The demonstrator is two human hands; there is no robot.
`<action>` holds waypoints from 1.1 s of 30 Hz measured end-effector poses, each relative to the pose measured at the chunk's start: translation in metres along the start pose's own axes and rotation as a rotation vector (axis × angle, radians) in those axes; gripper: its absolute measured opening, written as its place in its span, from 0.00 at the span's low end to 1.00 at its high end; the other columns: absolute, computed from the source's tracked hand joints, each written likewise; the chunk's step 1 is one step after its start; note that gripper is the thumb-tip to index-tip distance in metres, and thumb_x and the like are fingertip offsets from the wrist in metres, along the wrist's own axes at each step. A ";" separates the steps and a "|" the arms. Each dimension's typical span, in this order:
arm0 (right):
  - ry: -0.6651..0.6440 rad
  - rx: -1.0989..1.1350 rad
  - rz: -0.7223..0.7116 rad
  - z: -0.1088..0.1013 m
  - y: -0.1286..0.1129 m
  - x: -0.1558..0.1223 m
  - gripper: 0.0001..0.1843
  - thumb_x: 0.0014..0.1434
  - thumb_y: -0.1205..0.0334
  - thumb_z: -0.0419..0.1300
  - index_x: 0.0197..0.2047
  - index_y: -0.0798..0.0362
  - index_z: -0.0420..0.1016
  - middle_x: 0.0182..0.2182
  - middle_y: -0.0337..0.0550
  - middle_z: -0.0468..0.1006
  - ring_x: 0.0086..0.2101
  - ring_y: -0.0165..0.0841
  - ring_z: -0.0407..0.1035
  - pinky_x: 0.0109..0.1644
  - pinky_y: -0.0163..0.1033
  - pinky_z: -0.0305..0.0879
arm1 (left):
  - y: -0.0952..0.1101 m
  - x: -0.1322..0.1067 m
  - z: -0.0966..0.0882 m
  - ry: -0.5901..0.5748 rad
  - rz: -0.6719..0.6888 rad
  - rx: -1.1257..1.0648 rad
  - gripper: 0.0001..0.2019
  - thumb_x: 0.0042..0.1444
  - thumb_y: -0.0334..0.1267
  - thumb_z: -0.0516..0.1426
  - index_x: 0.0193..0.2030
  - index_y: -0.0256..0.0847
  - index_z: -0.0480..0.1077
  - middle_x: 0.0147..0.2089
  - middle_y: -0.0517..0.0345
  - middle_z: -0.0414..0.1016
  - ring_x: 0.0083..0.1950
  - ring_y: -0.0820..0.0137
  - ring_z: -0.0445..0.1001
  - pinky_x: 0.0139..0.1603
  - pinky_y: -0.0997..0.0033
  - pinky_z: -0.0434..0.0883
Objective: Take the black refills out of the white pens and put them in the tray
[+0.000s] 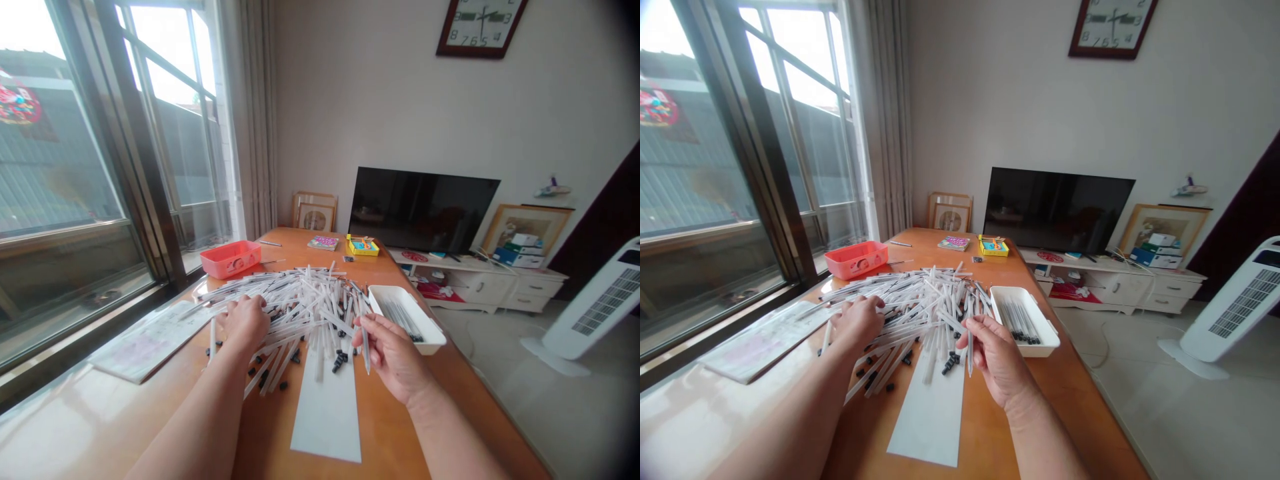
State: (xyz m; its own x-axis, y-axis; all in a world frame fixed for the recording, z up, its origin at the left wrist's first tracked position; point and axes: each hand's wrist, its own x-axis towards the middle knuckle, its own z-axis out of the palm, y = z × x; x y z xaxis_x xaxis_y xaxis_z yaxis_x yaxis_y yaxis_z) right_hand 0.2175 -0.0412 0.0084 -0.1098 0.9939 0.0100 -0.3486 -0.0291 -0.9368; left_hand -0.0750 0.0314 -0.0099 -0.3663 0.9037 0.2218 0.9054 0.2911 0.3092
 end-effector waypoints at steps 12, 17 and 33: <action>0.024 0.068 -0.008 0.001 -0.002 0.002 0.14 0.54 0.53 0.69 0.37 0.55 0.77 0.29 0.41 0.80 0.18 0.20 0.55 0.19 0.28 0.45 | 0.020 -0.008 -0.007 -0.083 0.197 -0.399 0.14 0.57 0.44 0.55 0.44 0.41 0.76 0.43 0.50 0.79 0.47 0.59 0.73 0.47 0.62 0.66; 0.113 0.170 -0.073 0.000 -0.001 0.005 0.14 0.50 0.55 0.73 0.35 0.52 0.75 0.28 0.36 0.77 0.23 0.24 0.67 0.22 0.28 0.57 | 0.047 -0.031 -0.014 -0.388 0.376 -0.926 0.19 0.53 0.51 0.61 0.43 0.38 0.76 0.40 0.53 0.80 0.43 0.64 0.75 0.46 0.66 0.68; 0.185 0.137 -0.136 0.001 0.005 0.007 0.15 0.53 0.57 0.71 0.39 0.52 0.73 0.34 0.40 0.80 0.37 0.35 0.79 0.39 0.35 0.74 | 0.065 -0.055 -0.024 -0.721 0.433 -1.161 0.19 0.55 0.48 0.63 0.48 0.38 0.78 0.41 0.54 0.78 0.42 0.67 0.70 0.48 0.67 0.64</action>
State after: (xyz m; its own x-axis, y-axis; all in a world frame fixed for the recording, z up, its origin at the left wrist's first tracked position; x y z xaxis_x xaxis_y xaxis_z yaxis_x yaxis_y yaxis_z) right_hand 0.2142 -0.0348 0.0042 0.1144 0.9918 0.0569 -0.4728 0.1047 -0.8749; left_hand -0.0017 -0.0066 0.0202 0.3933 0.9149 0.0913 0.1016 -0.1419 0.9846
